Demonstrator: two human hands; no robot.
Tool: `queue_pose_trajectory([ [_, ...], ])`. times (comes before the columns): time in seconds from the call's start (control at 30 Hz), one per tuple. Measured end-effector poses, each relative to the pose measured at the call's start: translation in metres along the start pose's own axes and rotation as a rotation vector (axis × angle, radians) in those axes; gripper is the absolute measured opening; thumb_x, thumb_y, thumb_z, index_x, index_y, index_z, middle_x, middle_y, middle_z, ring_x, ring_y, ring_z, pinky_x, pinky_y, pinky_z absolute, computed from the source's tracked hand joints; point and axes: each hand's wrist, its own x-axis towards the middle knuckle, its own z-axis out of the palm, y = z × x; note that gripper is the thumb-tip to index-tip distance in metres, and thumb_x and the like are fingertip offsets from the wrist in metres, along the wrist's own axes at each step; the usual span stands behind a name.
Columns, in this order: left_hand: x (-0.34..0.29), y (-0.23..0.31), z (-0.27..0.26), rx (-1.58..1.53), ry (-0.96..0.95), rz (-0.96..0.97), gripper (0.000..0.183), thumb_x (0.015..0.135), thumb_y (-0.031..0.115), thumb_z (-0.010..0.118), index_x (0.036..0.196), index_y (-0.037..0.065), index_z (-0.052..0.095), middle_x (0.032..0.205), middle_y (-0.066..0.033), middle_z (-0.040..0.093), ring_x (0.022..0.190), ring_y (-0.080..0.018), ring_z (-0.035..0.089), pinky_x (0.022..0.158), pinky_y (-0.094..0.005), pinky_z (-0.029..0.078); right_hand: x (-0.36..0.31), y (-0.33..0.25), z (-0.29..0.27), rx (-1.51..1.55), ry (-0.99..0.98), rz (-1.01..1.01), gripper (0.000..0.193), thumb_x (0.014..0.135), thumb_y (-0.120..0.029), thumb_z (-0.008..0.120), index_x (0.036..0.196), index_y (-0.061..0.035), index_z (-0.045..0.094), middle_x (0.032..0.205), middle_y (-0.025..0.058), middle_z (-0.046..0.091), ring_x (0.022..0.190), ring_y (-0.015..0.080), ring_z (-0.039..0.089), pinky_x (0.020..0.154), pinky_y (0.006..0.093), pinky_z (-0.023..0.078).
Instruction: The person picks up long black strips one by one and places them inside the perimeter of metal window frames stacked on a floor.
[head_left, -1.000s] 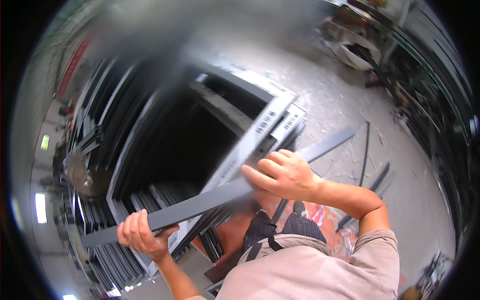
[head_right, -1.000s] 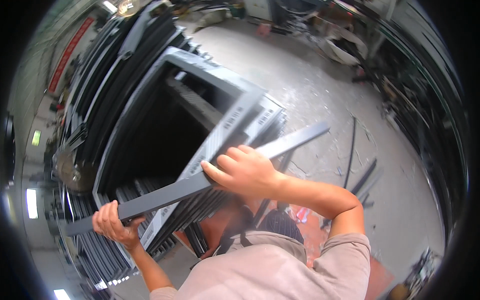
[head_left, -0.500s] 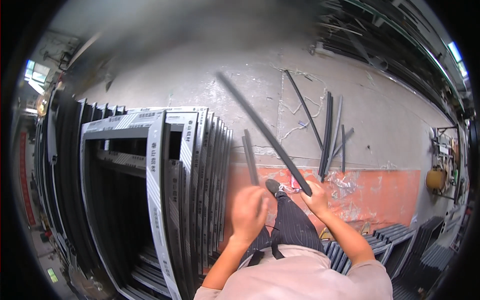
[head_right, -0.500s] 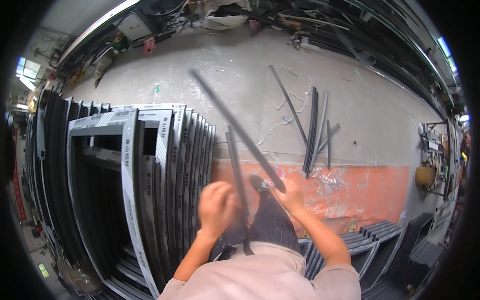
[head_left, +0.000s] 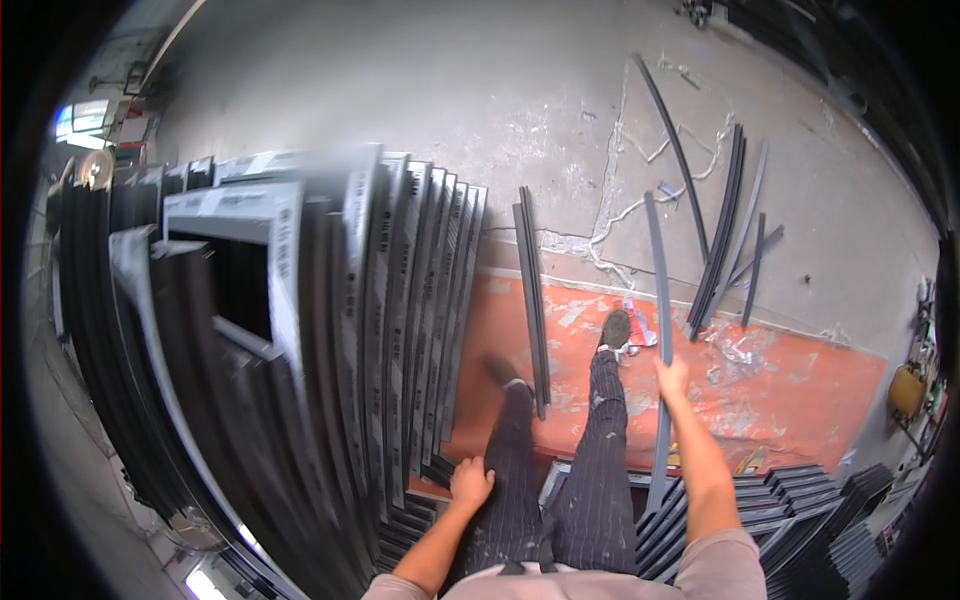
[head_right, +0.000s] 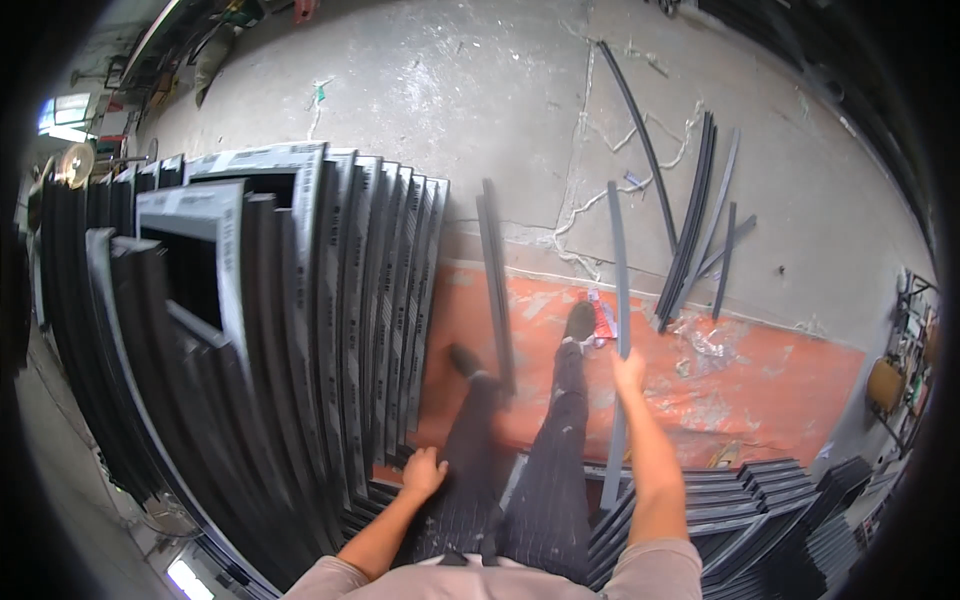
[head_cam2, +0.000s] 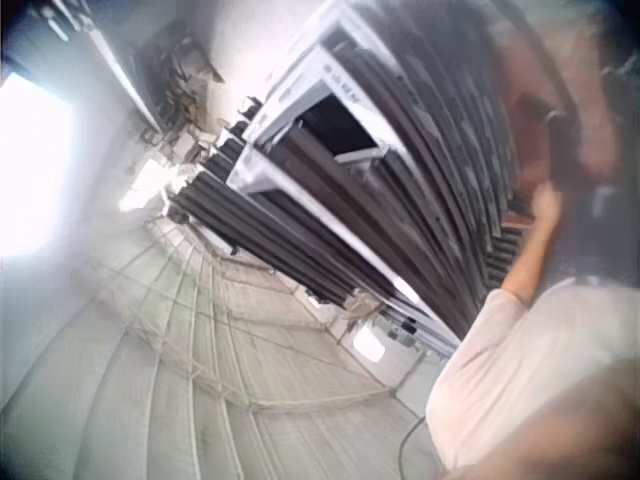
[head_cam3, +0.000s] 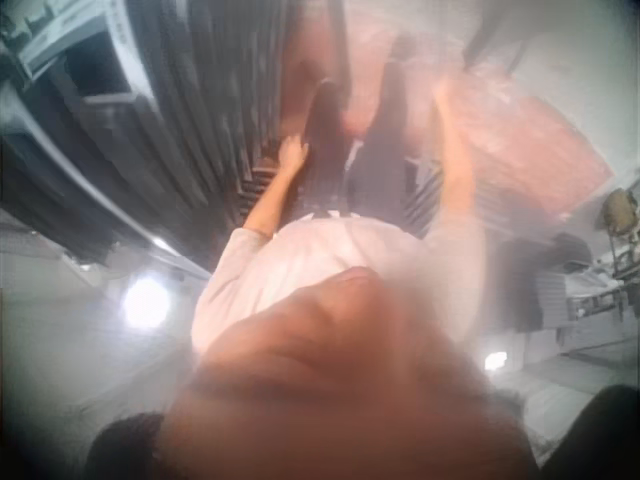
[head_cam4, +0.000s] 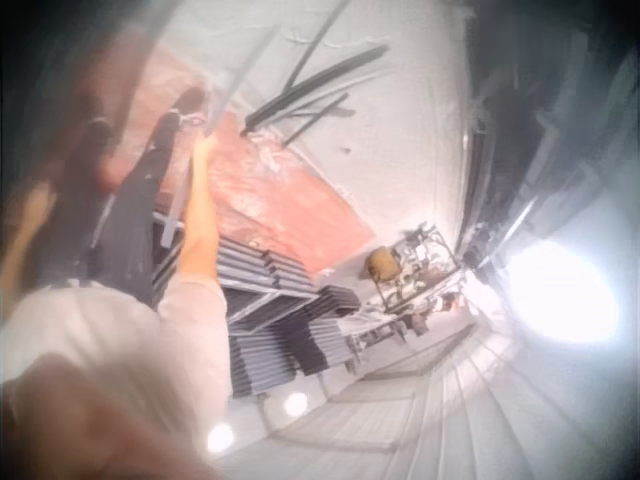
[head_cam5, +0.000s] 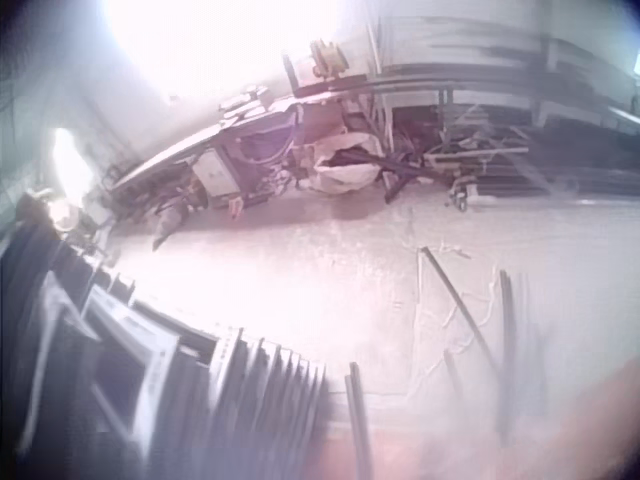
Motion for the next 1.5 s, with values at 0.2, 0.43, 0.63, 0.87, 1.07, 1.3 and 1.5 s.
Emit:
queue_pose_trajectory([
  [0.2,0.031,0.041,0.072,0.099,-0.168,-0.349,0.084,0.075,0.054,0.073,0.134,0.002,0.043,0.118,-0.029,0.057,0.108,-0.044,0.059,0.089,-0.0488,0.05,0.161,0.026,0.069,-0.323,0.113,0.086,0.049,0.083,-0.04,0.071,0.107,-0.0002,0.058,0.096,0.0255,0.066,0.093,0.0431,0.064,0.081,0.0512,0.051],
  [0.43,0.109,0.051,0.1,0.216,-0.198,-0.37,0.062,0.079,0.046,0.068,0.123,0.005,0.054,0.113,-0.023,0.059,0.104,-0.0376,0.061,0.081,-0.0475,0.053,0.227,0.075,0.151,-0.602,0.167,0.227,0.046,0.08,-0.034,0.075,0.112,-0.0047,0.059,0.107,0.0193,0.064,0.104,0.0395,0.062,0.088,0.0474,0.051],
  [0.63,0.109,0.037,0.114,0.195,-0.099,-0.315,0.051,0.082,0.041,0.063,0.12,0.007,0.058,0.116,-0.0239,0.059,0.102,-0.0389,0.061,0.079,-0.0492,0.053,0.171,0.06,0.337,-0.1,-0.21,-0.234,0.028,0.082,-0.022,0.064,0.102,-0.0029,0.067,0.099,0.0194,0.069,0.095,0.0367,0.065,0.083,0.0446,0.051],
  [0.87,0.116,0.021,0.115,0.108,-0.1,-0.334,0.049,0.083,0.04,0.061,0.119,0.006,0.06,0.114,-0.0248,0.061,0.095,-0.0406,0.065,0.078,-0.0487,0.054,0.112,-0.06,0.485,-0.22,-0.326,-0.052,0.042,0.076,-0.016,0.069,0.113,0.0021,0.057,0.107,0.0268,0.064,0.1,0.0432,0.063,0.09,0.0494,0.051],
  [1.07,0.115,0.01,0.116,0.017,-0.055,-0.317,0.044,0.084,0.036,0.06,0.116,0.006,0.062,0.107,-0.024,0.062,0.09,-0.0404,0.065,0.075,-0.0485,0.054,0.121,-0.063,0.474,-0.217,-0.281,-0.049,0.038,0.076,-0.02,0.072,0.101,0.0023,0.056,0.099,0.0239,0.066,0.094,0.0408,0.066,0.083,0.0472,0.054],
  [1.3,0.112,0.011,0.112,0.142,0.001,-0.304,0.032,0.081,0.035,0.061,0.096,0.006,0.061,0.095,-0.0199,0.061,0.082,-0.0376,0.065,0.069,-0.0495,0.054,0.082,-0.119,0.34,0.664,-0.208,-0.173,0.02,0.084,-0.009,0.063,0.099,-0.0027,0.051,0.079,0.0087,0.061,0.067,0.0153,0.061,0.06,0.0331,0.049],
  [1.5,0.098,0.025,0.099,0.027,0.095,-0.241,0.033,0.083,0.036,0.06,0.097,0.007,0.062,0.1,-0.0175,0.063,0.091,-0.0374,0.065,0.077,-0.0513,0.051,0.042,-0.233,0.13,0.819,-0.161,-0.155,0.035,0.093,-0.02,0.067,0.119,0.0008,0.061,0.1,0.0081,0.067,0.094,0.0136,0.061,0.085,0.0291,0.048],
])
